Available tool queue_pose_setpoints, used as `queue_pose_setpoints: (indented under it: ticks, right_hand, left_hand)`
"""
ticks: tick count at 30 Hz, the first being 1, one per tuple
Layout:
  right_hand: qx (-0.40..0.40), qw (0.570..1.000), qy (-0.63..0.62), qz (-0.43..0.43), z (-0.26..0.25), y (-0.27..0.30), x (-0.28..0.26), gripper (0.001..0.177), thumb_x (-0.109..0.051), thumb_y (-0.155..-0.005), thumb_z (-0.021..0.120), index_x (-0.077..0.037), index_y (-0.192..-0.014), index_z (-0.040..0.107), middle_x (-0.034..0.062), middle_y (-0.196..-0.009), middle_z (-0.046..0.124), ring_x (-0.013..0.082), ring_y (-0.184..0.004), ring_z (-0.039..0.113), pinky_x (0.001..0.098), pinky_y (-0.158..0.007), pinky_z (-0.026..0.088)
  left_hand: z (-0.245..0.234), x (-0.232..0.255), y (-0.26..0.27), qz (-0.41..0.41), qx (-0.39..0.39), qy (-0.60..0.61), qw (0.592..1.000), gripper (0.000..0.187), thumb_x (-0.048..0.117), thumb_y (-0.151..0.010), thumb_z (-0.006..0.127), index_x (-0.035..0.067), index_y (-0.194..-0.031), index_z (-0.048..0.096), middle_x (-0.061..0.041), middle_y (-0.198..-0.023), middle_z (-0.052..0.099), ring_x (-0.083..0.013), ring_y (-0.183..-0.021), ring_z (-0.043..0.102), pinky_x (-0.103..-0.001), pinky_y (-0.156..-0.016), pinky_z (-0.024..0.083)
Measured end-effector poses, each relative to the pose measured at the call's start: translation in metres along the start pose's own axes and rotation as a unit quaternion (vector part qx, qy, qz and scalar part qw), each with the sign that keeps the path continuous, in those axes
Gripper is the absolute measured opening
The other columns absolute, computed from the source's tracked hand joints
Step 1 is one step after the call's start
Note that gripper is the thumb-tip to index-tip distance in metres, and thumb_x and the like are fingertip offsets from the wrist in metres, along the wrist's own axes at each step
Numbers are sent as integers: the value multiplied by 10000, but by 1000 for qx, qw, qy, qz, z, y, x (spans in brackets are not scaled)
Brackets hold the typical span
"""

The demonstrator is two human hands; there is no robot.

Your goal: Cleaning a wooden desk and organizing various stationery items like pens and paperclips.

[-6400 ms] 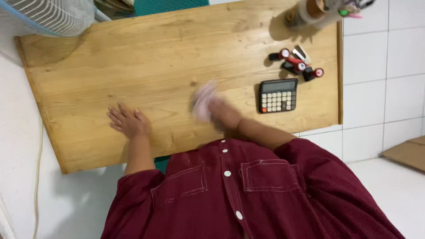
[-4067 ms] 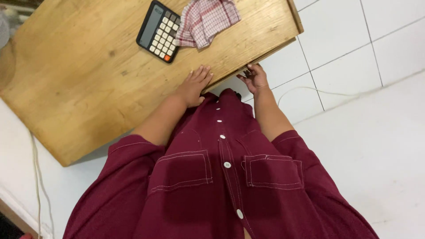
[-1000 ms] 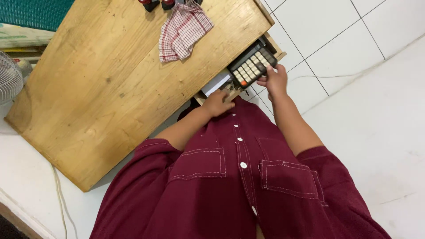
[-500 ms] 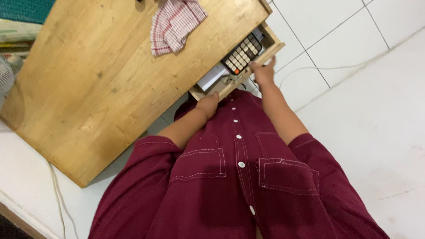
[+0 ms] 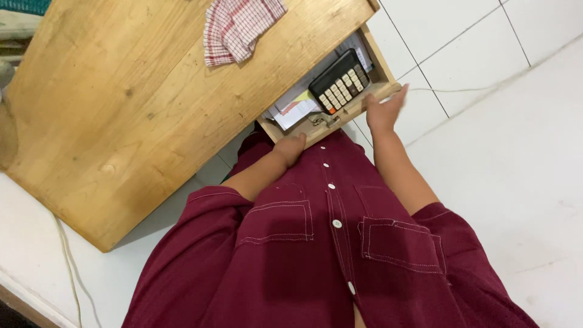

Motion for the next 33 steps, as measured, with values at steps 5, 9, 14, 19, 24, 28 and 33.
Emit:
queue_pose_setpoints:
  ticks: [5,9,14,19,24,28,33]
  right_hand:
    - [72,931,211,-288,-6,37,-97,686,-101,-721,863,-7,-1335,570,338,-1395,269,603,-1278,373,719,-1055,344]
    - [67,934,177,-302,0,27,-93,753,-34,-801,844,-52,-1465,490,354,-1580,97,608,-1452,178,720,-1199,200]
    - [23,884,242,-400,22,25,-100,642,-8,-737,845,1,-1344,634,320,-1497,358,556,-1398,322,620,-1184,237]
    - [-170,900,331,-225,60,-13,-70,768,-44,-878,714,67,-1538,338,325,-1409,515,509,-1331,492,586,-1112,445]
    - [-239,832,477,-154,90,-73,-22,993,-335,-723,839,71,-1498,370,337,-1203,645,526,-1150,621,635,-923,554]
    - [-245,864,430,-93,89,-105,-2,739,-373,-818,699,-3,-1431,518,279,-1131,697,497,-1064,680,593,-846,570]
    - [-191,968,143,-82,47,-66,-86,611,-79,-889,643,-111,-1477,482,218,-1255,657,437,-1238,611,545,-1018,497]
  left_hand:
    - [-5,7,7,4,10,11,1000,544,54,-906,604,-59,-1359,325,-219,-1021,672,-414,-1037,702,-501,-920,585]
    - [-12,10,7,12,16,-9,1000,570,37,-904,617,-65,-1376,314,-208,-1028,667,-400,-1058,701,-491,-949,580]
    - [6,-9,-16,1,9,13,1000,511,133,-926,591,-34,-1340,343,-228,-1081,677,-422,-1087,687,-537,-950,564]
    - [-94,21,19,-18,71,279,958,668,417,-958,600,-119,-1334,470,-380,-1217,618,-525,-1198,607,-599,-1042,499]
    - [-87,21,-52,-114,31,554,824,1097,638,-831,692,-19,-1606,278,-221,-1558,474,-373,-1477,411,-476,-1240,328]
    - [-87,30,-90,-160,50,598,784,912,464,-710,808,-24,-1422,516,-205,-1373,620,-344,-1333,567,-463,-1122,459]
    - [-109,18,-79,-112,201,740,632,507,145,-668,714,-30,-1140,659,-137,-1045,672,-265,-1022,656,-382,-878,548]
Point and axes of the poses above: each hand's wrist, its own y-axis away from the middle knuckle, its own z-axis out of the palm, x = y × z, the point moved 5 cm from there along -y, towards the middle knuckle
